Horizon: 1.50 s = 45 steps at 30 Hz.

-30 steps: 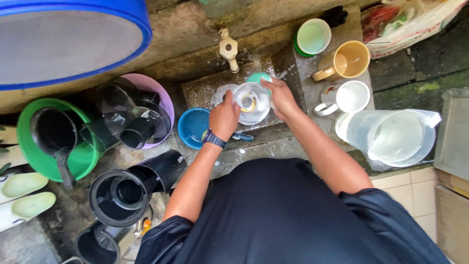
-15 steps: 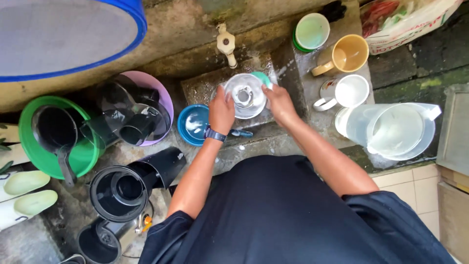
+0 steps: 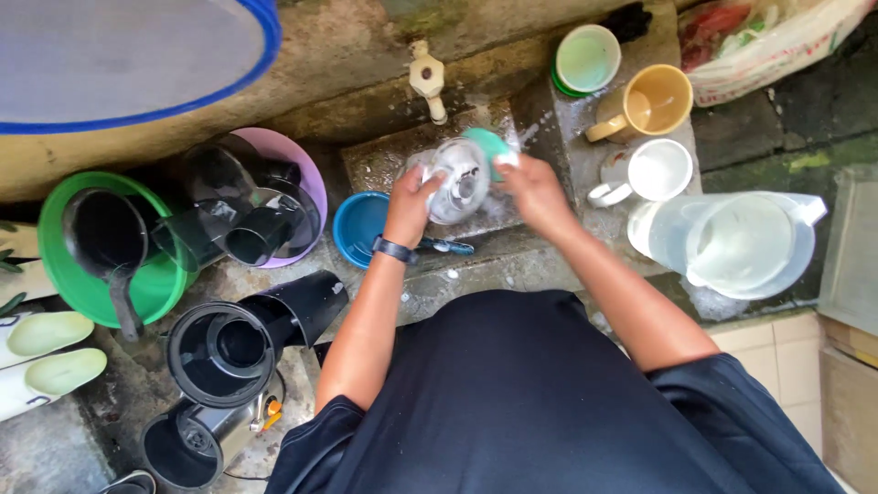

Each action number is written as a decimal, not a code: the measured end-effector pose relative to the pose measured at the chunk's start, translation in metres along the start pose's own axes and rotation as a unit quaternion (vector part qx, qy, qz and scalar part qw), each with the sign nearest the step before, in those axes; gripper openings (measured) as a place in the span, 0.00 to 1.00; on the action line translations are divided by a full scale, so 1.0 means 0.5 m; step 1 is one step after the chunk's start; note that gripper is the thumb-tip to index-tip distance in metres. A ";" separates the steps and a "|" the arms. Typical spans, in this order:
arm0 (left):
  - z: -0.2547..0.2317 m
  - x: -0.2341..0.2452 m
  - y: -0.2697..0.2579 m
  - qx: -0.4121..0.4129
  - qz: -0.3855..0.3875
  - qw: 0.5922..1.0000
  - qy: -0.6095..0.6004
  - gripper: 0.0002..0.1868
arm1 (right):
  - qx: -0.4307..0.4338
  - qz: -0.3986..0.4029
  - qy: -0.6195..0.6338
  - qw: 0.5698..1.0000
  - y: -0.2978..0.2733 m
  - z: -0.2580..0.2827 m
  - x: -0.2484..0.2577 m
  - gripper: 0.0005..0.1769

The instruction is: Washing various dishes and utensils in an outdoor sink.

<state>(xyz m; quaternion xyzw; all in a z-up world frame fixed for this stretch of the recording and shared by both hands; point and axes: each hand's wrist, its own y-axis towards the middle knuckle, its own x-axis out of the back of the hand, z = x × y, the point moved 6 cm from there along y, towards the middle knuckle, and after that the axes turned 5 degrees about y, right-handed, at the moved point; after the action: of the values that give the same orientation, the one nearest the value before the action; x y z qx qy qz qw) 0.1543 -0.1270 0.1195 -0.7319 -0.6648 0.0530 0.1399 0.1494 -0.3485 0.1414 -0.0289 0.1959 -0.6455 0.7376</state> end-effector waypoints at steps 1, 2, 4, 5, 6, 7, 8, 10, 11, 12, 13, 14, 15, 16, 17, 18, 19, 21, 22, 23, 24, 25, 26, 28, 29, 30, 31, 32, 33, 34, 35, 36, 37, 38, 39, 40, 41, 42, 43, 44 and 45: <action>0.013 -0.010 -0.006 0.001 0.004 1.000 -0.002 0.10 | -0.001 -0.004 -0.001 1.000 -0.015 0.026 -0.024 0.19; 0.041 -0.030 -0.011 0.086 0.052 0.985 -0.140 0.09 | -0.026 -0.036 -0.157 0.987 -0.026 0.048 -0.043 0.19; 0.028 -0.057 -0.024 0.166 0.100 0.942 -0.272 0.08 | -0.050 -0.067 -0.308 0.948 -0.041 0.065 -0.076 0.19; -0.007 -0.063 -0.028 0.169 0.107 0.936 -0.289 0.09 | 0.071 -0.094 -0.244 0.963 -0.046 0.083 -0.092 0.19; -0.039 -0.072 -0.036 0.172 0.113 0.929 -0.308 0.11 | 0.188 -0.114 -0.177 0.959 -0.061 0.099 -0.104 0.21; -0.038 -0.070 -0.034 0.171 0.112 0.929 -0.309 0.11 | 0.189 -0.113 -0.177 0.959 -0.061 0.100 -0.103 0.21; -0.036 -0.069 -0.033 0.177 0.118 0.922 -0.323 0.12 | 0.201 -0.119 -0.204 0.951 -0.062 0.103 -0.104 0.20; 0.006 -0.060 -0.032 0.184 0.124 0.915 -0.337 0.14 | 0.212 -0.124 -0.230 0.942 -0.063 0.107 -0.110 0.19; 0.043 -0.055 -0.031 0.181 0.134 0.919 -0.322 0.10 | 0.182 -0.130 -0.228 0.948 -0.062 0.104 -0.110 0.19; 0.077 -0.054 -0.024 0.177 0.148 0.923 -0.307 0.11 | 0.153 -0.138 -0.227 0.952 -0.059 0.104 -0.107 0.19; 0.054 -0.058 -0.025 0.176 0.149 0.923 -0.306 0.11 | 0.154 -0.140 -0.227 0.951 -0.057 0.115 -0.113 0.19; 0.033 -0.055 -0.025 0.171 0.130 0.934 -0.287 0.16 | 0.132 -0.154 -0.222 0.954 -0.054 0.122 -0.115 0.21; 0.011 -0.052 -0.026 0.166 0.110 0.943 -0.267 0.22 | 0.109 -0.167 -0.217 0.956 -0.052 0.128 -0.119 0.23; -0.052 -0.050 -0.035 0.164 0.108 0.944 -0.266 0.22 | 0.111 -0.166 -0.216 0.956 -0.050 0.123 -0.122 0.23; -0.113 -0.046 -0.045 0.168 0.094 0.939 -0.284 0.25 | 0.169 -0.134 -0.227 0.950 -0.049 0.129 -0.135 0.21; -0.172 -0.045 -0.057 0.173 0.081 0.934 -0.303 0.28 | 0.225 -0.102 -0.237 0.940 -0.054 0.132 -0.146 0.19; -0.147 -0.041 -0.066 0.173 0.081 0.934 -0.303 0.28 | 0.225 -0.102 -0.237 0.940 -0.051 0.124 -0.153 0.19; -0.107 -0.038 -0.072 0.137 0.097 0.943 -0.288 0.25 | 0.242 -0.116 -0.296 0.917 -0.044 0.116 -0.161 0.23; -0.096 -0.043 -0.069 0.137 0.102 0.942 -0.289 0.25 | 0.242 -0.119 -0.298 0.916 -0.044 0.126 -0.155 0.23; -0.090 -0.041 -0.063 0.095 0.097 0.970 -0.202 0.23 | 0.257 -0.100 -0.308 0.911 -0.044 0.137 -0.156 0.22; -0.086 -0.028 -0.065 0.054 0.083 0.989 -0.111 0.21 | 0.270 -0.074 -0.314 0.907 -0.044 0.146 -0.168 0.22; -0.102 -0.023 -0.064 0.054 0.080 0.989 -0.110 0.21 | 0.270 -0.072 -0.312 0.908 -0.046 0.158 -0.167 0.22; -0.124 -0.010 -0.058 0.020 0.054 0.998 -0.010 0.20 | 0.336 -0.038 -0.356 0.871 -0.054 0.179 -0.180 0.23; -0.159 0.008 -0.056 -0.013 0.025 0.996 0.090 0.19 | 0.398 -0.004 -0.397 0.827 -0.066 0.203 -0.193 0.25; -0.177 0.013 -0.058 -0.030 0.023 0.991 0.131 0.19 | 0.402 0.023 -0.416 0.815 -0.071 0.207 -0.199 0.27; -0.196 0.013 -0.054 -0.050 0.023 0.984 0.170 0.20 | 0.408 0.048 -0.437 0.800 -0.073 0.213 -0.200 0.28; -0.194 0.008 -0.057 -0.052 0.024 0.984 0.168 0.20 | 0.408 0.048 -0.439 0.799 -0.062 0.224 -0.192 0.28; -0.191 0.009 -0.067 -0.049 0.043 0.983 0.169 0.20 | 0.246 0.041 -0.450 0.858 -0.027 0.205 -0.177 0.23; -0.188 0.009 -0.077 -0.046 0.063 0.982 0.170 0.20 | 0.075 0.038 -0.448 0.890 -0.004 0.178 -0.161 0.18; -0.188 0.009 -0.080 -0.046 0.063 0.982 0.169 0.20 | 0.075 0.038 -0.449 0.890 0.002 0.160 -0.144 0.18; -0.184 0.003 -0.083 -0.035 0.085 0.983 0.157 0.20 | 0.221 0.008 -0.436 0.873 -0.002 0.175 -0.135 0.21; -0.178 -0.002 -0.093 -0.022 0.107 0.983 0.145 0.20 | 0.360 -0.018 -0.412 0.837 -0.022 0.182 -0.125 0.24; -0.182 -0.003 -0.096 -0.020 0.108 0.983 0.145 0.20 | 0.358 -0.018 -0.412 0.838 -0.050 0.197 -0.138 0.24; -0.192 -0.002 -0.094 -0.018 0.120 0.983 0.139 0.21 | 0.410 0.022 -0.402 0.818 -0.077 0.223 -0.166 0.25; -0.201 0.000 -0.091 -0.016 0.132 0.982 0.134 0.21 | 0.460 0.061 -0.391 0.795 -0.107 0.248 -0.193 0.26; -0.194 -0.002 -0.094 -0.016 0.134 0.982 0.132 0.21 | 0.458 0.061 -0.393 0.795 -0.095 0.211 -0.182 0.26; -0.187 -0.007 -0.097 -0.013 0.144 0.982 0.123 0.22 | 0.392 0.032 -0.391 0.832 -0.071 0.168 -0.158 0.23; -0.186 -0.011 -0.100 -0.011 0.152 0.982 0.114 0.23 | 0.323 0.005 -0.385 0.864 -0.047 0.128 -0.134 0.21; -0.189 -0.013 -0.103 -0.011 0.151 0.982 0.114 0.23 | 0.323 0.006 -0.385 0.864 -0.051 0.142 -0.132 0.21; -0.190 -0.011 -0.103 -0.009 0.153 0.983 0.101 0.26 | 0.288 -0.028 -0.374 0.881 -0.047 0.150 -0.123 0.23; -0.191 -0.007 -0.103 -0.008 0.155 0.984 0.089 0.29 | 0.252 -0.062 -0.361 0.896 -0.044 0.157 -0.115 0.26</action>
<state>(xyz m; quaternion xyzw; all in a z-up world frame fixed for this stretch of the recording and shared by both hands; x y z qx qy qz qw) 0.1295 -0.1395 0.2243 -0.8290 -0.5287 0.0035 0.1823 0.1489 -0.3135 0.2347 -0.0846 -0.2553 -0.6627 0.6989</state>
